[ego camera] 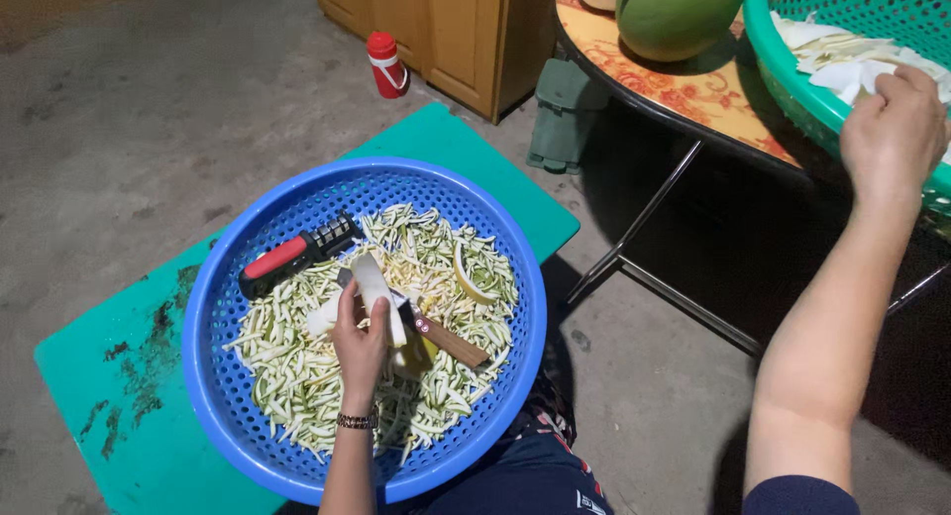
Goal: The person slices a white vegetable into thin strips using a knife over a blue colander. The strips fall into the colander, which already contains a large amount of similar vegetable strips. The person continues slicing the vegetable piece by piece.
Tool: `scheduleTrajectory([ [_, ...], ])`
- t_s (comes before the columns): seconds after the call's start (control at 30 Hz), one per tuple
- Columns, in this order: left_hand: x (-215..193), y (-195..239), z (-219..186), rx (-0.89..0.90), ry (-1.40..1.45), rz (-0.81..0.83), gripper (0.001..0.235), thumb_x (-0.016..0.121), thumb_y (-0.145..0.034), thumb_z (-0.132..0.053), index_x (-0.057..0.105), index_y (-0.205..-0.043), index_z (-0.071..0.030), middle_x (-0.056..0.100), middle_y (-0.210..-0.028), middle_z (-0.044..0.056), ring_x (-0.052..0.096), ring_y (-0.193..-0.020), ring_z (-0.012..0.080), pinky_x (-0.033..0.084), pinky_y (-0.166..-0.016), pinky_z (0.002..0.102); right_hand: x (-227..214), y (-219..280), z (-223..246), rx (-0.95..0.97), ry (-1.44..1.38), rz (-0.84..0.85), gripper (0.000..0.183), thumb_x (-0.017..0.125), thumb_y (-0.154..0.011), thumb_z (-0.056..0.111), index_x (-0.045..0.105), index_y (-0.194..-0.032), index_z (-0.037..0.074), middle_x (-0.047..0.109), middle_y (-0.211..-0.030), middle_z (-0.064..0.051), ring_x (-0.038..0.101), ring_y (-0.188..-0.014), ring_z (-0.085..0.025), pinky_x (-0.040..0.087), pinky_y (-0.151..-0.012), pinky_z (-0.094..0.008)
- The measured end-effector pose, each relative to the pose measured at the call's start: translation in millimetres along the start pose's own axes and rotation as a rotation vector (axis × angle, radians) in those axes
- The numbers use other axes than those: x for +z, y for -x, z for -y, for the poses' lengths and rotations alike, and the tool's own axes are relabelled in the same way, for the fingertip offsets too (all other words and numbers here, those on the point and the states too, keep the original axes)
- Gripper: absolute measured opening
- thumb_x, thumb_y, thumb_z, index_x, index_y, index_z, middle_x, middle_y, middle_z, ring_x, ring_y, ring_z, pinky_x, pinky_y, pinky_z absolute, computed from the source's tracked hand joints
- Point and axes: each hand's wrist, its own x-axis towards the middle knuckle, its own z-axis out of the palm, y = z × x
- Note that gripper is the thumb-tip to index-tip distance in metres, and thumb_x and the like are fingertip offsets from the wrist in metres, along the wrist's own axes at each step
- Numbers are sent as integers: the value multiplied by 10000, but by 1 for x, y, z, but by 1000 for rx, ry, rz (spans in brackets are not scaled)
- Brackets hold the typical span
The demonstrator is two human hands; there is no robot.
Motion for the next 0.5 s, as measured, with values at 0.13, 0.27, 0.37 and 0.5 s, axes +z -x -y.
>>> scheduleTrajectory([
  [0.13, -6, 1, 34, -71, 121, 27, 489, 695, -976, -150, 538, -1407, 20, 731, -1090, 114, 694, -965, 142, 564, -806, 276, -27, -8, 52, -24, -3, -39, 269, 563, -969, 54, 701, -1129, -112, 651, -1279, -317, 624, -1138, -463, 472, -973, -532],
  [0.27, -10, 2, 80, -256, 211, 11, 441, 722, -990, -131, 602, -1379, 40, 684, -989, 97, 613, -843, 115, 497, -706, 255, -62, -9, 125, 243, -382, -187, 313, 638, -1046, 197, 667, -1172, -88, 694, -1164, -255, 676, -1014, -363, 506, -869, -435],
  [0.37, -17, 4, 104, -259, 302, -14, 409, 703, -1020, -123, 620, -1381, 50, 674, -1038, 87, 588, -873, 108, 476, -724, 244, -69, 6, 177, 111, -526, -263, 189, 601, -1071, 81, 688, -1160, -62, 729, -1167, -186, 707, -1077, -304, 543, -965, -404],
  [0.5, -26, 0, 115, -102, 304, -107, 419, 651, -1025, -129, 559, -1402, 27, 674, -1224, 85, 630, -1076, 102, 519, -904, 234, -46, 60, 271, 53, -883, 53, 113, 614, -1100, -10, 696, -1022, -17, 733, -1031, -80, 709, -920, -167, 580, -893, -308],
])
